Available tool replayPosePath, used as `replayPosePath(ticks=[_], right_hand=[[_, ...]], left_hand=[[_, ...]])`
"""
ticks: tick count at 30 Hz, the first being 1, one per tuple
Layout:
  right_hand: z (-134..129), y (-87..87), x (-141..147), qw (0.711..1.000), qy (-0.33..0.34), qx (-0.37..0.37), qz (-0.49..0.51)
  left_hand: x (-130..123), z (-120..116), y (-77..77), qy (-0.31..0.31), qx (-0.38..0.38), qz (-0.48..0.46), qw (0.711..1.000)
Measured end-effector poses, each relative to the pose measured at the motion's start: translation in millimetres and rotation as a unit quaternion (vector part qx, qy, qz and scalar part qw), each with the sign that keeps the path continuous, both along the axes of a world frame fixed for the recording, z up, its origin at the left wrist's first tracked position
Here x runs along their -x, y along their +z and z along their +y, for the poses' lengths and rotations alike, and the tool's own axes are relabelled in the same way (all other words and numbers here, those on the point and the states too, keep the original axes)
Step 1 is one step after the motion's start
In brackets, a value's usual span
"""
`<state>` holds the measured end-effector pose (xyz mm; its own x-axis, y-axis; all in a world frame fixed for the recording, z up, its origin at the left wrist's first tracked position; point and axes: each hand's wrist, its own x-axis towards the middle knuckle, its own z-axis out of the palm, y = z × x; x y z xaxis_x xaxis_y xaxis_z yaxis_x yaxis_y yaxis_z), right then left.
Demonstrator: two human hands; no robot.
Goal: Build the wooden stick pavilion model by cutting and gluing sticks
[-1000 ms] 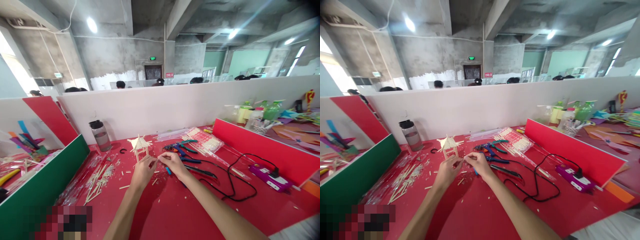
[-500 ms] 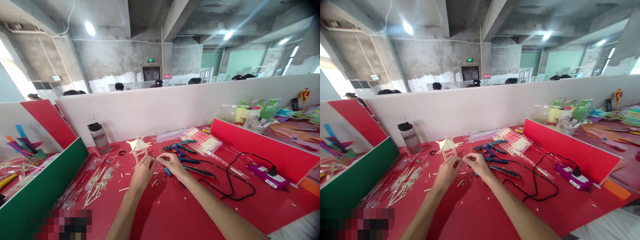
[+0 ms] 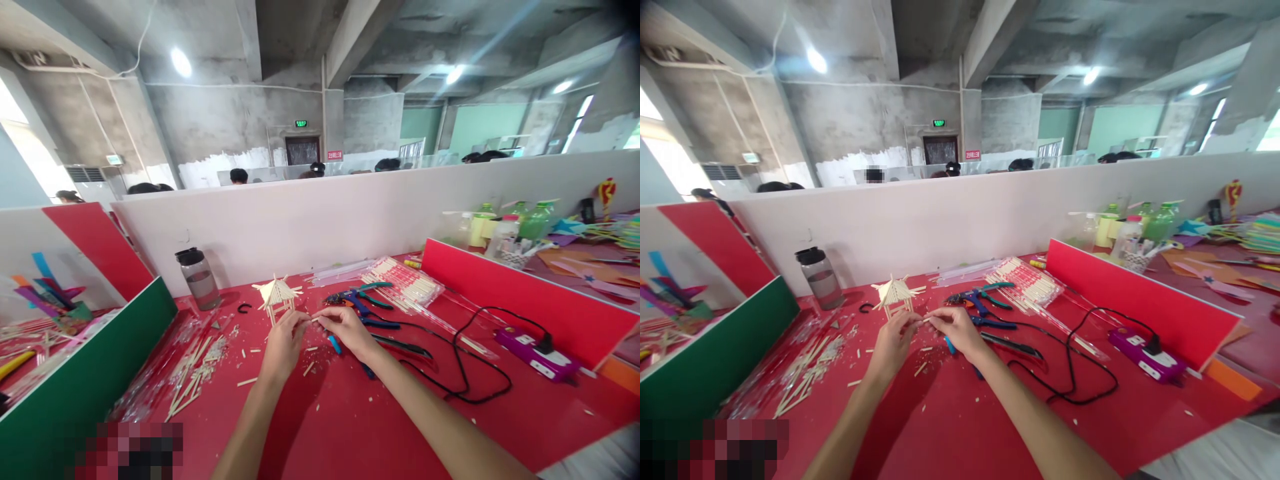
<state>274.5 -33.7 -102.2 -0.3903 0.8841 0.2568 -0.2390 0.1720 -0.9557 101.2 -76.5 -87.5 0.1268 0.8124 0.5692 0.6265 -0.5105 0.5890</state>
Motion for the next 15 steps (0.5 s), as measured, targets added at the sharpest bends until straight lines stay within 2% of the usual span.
replayPosePath(ticks=[7,15], right_hand=[[-1.7,2.6,-4.8,0.996,0.045,0.061,0.040],[-2.6,6.5,-3.0,1.000,-0.004,-0.016,0.000]], left_hand=[[2.3,4.5,-6.8,-0.028,0.026,-0.062,0.997],[-0.8,2.8,-5.3,-0.049,0.071,-0.138,0.987]])
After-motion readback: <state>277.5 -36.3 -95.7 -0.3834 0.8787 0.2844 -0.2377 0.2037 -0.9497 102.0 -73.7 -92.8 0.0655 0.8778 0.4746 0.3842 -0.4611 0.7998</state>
